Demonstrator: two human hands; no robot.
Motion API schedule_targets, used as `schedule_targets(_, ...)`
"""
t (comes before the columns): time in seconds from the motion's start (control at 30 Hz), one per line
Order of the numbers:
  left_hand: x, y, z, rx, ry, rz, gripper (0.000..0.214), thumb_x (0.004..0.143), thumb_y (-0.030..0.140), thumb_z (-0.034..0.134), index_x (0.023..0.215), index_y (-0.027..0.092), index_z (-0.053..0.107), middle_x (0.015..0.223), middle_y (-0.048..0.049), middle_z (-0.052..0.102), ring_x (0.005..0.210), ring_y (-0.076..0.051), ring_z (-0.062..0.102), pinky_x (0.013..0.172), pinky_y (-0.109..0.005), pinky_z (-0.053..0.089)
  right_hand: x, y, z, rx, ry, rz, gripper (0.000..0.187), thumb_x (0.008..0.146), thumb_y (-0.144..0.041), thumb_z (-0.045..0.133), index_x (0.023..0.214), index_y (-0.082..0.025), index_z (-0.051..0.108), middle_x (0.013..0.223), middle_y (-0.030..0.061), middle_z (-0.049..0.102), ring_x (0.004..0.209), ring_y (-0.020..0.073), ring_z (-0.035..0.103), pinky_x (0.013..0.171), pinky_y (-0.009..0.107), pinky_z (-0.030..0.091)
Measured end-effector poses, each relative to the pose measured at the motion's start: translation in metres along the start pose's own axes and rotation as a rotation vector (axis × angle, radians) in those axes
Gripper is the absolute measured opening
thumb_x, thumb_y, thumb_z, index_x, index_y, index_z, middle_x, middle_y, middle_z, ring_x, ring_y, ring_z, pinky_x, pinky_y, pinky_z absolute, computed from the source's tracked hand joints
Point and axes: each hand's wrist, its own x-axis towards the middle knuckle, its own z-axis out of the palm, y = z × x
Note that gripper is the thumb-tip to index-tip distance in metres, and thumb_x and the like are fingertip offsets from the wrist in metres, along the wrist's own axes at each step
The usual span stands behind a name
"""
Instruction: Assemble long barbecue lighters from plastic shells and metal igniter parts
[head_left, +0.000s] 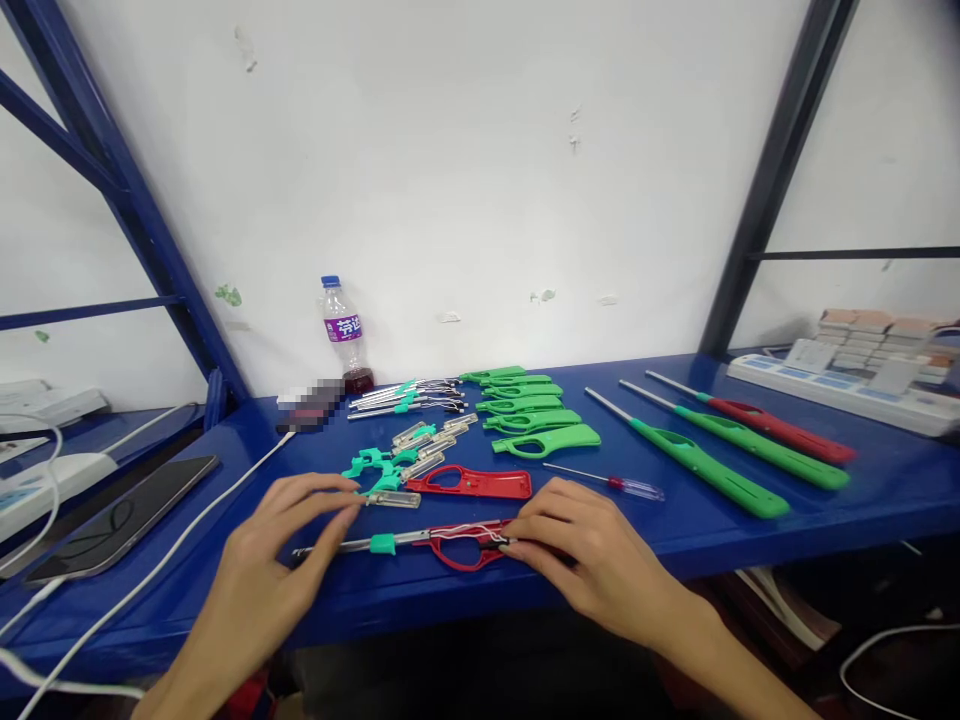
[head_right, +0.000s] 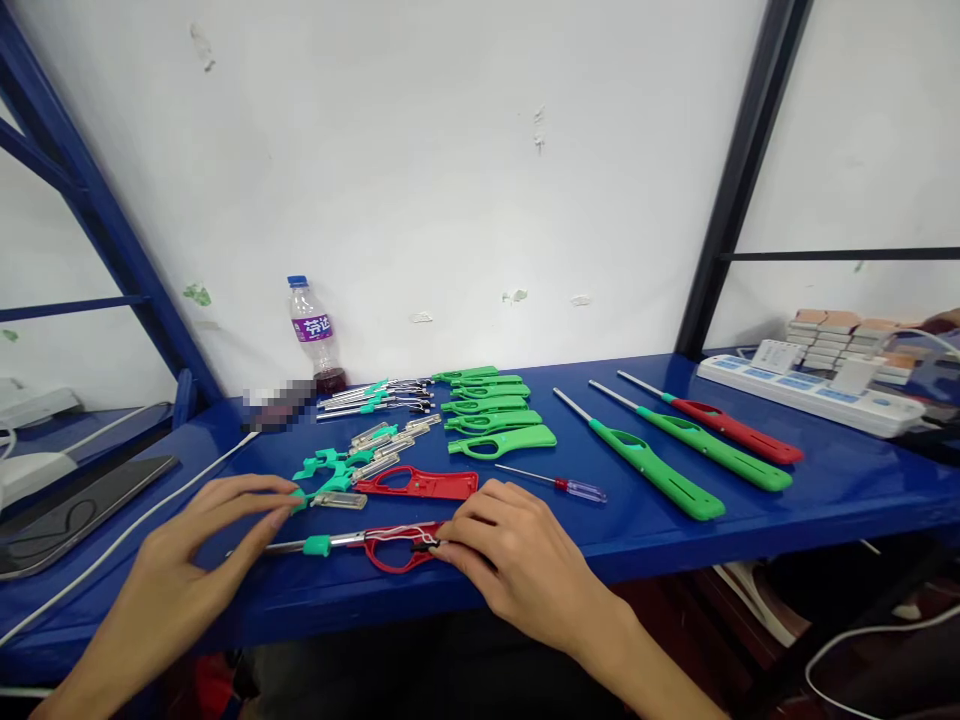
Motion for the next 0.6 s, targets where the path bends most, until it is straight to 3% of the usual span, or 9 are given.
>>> schedule_targets(0.13, 0.01, -0.031, -0.007, 0.125, -0.067, -0.137, 0.035, 0.093, 0.058, 0.063, 0.105, 0.029, 0.08, 0.113, -0.0049, 0.077, 0.109, -0.03, 0.07, 0.1, -0.045, 0.053, -0.001, 0.001, -0.001, 0.015, -0.004, 0.023, 0.015, 0.106, -0.028, 0.062, 0.109, -0.025, 0.076, 0.099, 0.001, 0.077, 0.089, 0.02, 0.062, 0.081, 0.036, 0.047)
schedule_targets(0.23, 0.015, -0.044, -0.006, 0.133, -0.174, -0.215, 0.043, 0.09, 0.061, 0.061, 0.111, 0.029, 0.08, 0.117, -0.0062, 0.077, 0.106, -0.031, 0.072, 0.091, -0.043, 0.057, -0.001, 0.001, -0.002, 0.04, 0.003, 0.064, 0.015, 0.106, -0.027, 0.062, 0.11, -0.026, 0.076, 0.099, 0.0004, 0.077, 0.089, 0.0197, 0.062, 0.082, 0.036, 0.047)
schedule_targets(0.37, 0.018, -0.044, -0.004, 0.129, -0.211, -0.245, 0.042, 0.087, 0.06, 0.06, 0.103, 0.028, 0.082, 0.107, -0.0059, 0.08, 0.092, -0.029, 0.074, 0.08, -0.038, 0.058, 0.0, 0.002, -0.003, 0.063, 0.001, 0.085, 0.015, 0.106, -0.027, 0.062, 0.109, -0.026, 0.076, 0.099, 0.0002, 0.077, 0.09, 0.02, 0.063, 0.082, 0.036, 0.048)
schedule_targets(0.6, 0.02, -0.043, -0.007, 0.162, -0.133, -0.216, 0.036, 0.086, 0.058, 0.06, 0.089, 0.029, 0.082, 0.088, -0.002, 0.082, 0.072, -0.024, 0.074, 0.063, -0.031, 0.057, 0.0, 0.002, -0.002, 0.061, 0.003, 0.083, 0.016, 0.105, -0.028, 0.062, 0.111, -0.026, 0.077, 0.1, 0.0002, 0.077, 0.09, 0.0197, 0.063, 0.083, 0.035, 0.048)
